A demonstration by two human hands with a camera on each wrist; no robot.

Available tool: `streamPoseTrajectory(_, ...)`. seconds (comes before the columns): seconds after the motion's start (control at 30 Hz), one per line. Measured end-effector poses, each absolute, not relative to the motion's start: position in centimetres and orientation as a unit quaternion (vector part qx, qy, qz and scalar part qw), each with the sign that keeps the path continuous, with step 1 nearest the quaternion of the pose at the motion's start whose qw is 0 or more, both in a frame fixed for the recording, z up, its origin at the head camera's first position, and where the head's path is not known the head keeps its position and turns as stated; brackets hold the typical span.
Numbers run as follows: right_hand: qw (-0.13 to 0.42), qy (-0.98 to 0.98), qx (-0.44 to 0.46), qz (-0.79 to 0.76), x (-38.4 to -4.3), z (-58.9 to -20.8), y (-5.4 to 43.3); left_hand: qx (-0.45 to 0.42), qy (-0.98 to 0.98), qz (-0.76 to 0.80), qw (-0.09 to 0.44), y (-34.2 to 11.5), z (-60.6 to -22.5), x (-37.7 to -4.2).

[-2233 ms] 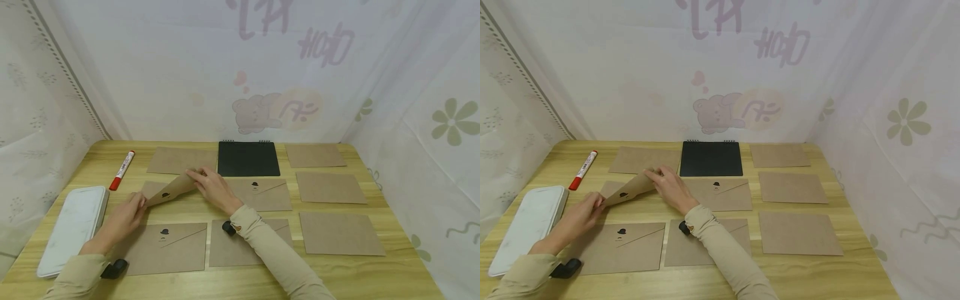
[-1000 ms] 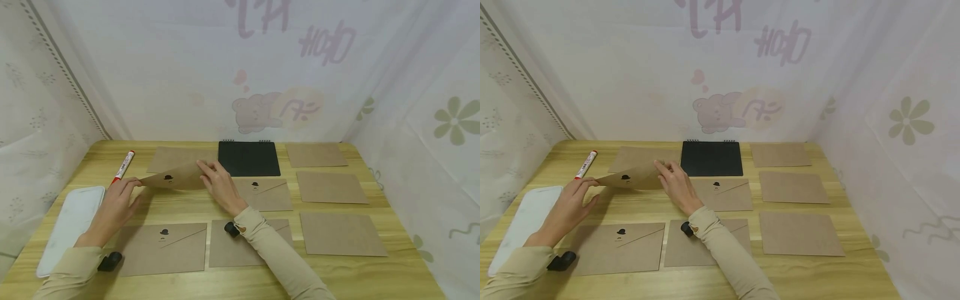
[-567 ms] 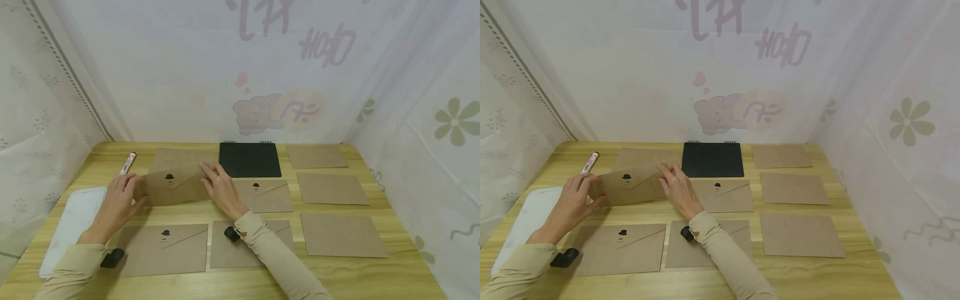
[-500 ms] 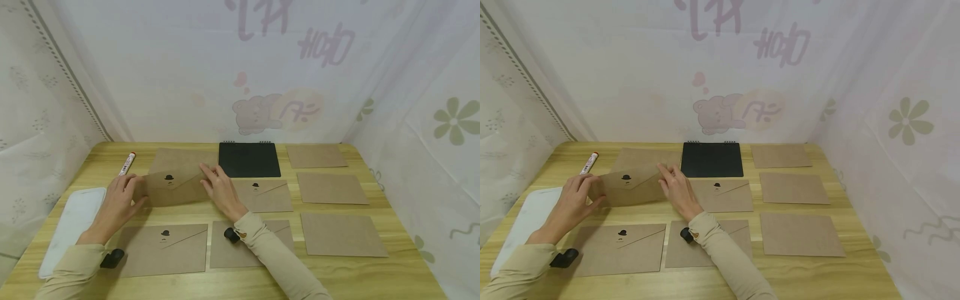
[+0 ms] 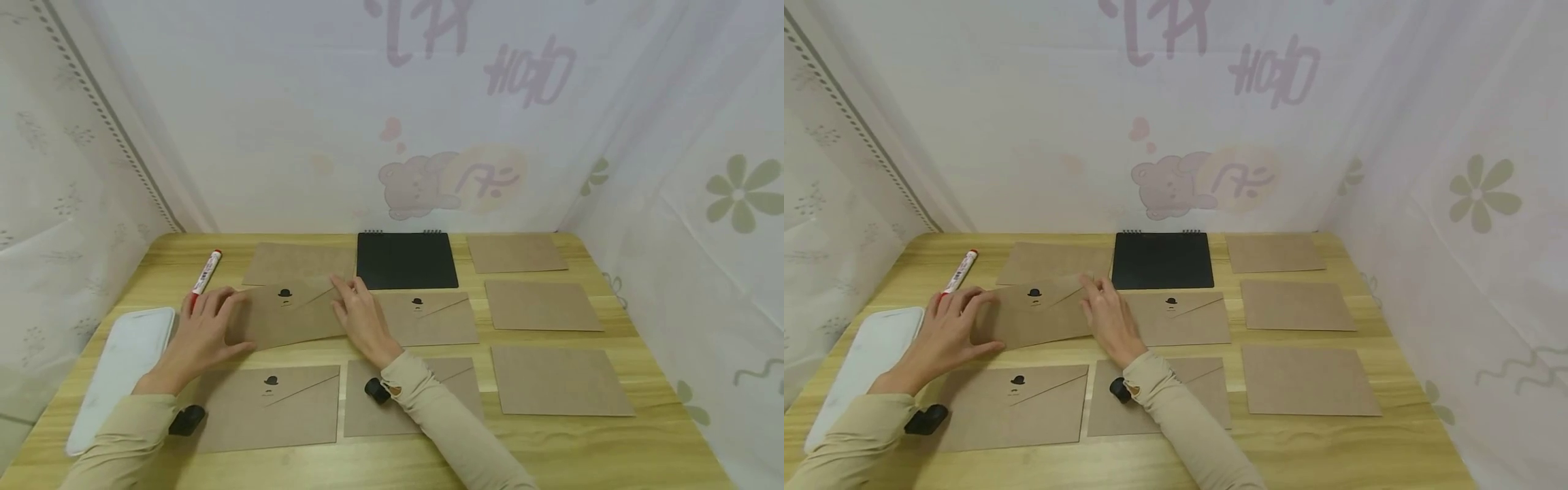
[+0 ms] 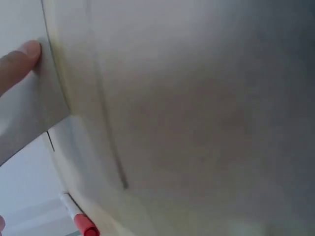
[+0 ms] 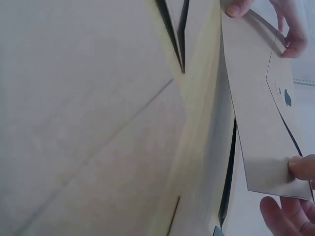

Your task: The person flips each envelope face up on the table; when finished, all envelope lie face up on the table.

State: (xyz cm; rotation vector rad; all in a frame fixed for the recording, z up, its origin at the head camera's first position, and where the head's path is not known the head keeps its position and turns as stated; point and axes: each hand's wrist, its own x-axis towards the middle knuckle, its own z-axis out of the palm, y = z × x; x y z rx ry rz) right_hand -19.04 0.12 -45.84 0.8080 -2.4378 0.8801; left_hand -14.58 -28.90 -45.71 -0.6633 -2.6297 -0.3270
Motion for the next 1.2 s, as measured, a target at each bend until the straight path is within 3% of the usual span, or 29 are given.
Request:
streamPoseTrajectory(0.37, 0.2, -0.906, 0.301, 0.222, -18.8, -46.1, 0.3, -0.242, -0.95, -0.116, 0.16, -29.4, -45.3, -15.1)
streamPoseTrajectory(0.9, 0.102, -0.93, 0.291, 0.198, -18.1, -46.1, 0.9, -0.269, -0.95, -0.122, 0.105, -29.5, -45.2, -15.5)
streamPoseTrajectory(1.2, 0.118, -0.936, 0.282, 0.172, -17.9, -46.5, 0.2, -0.264, -0.952, -0.151, 0.038, -29.9, -45.0, -15.1)
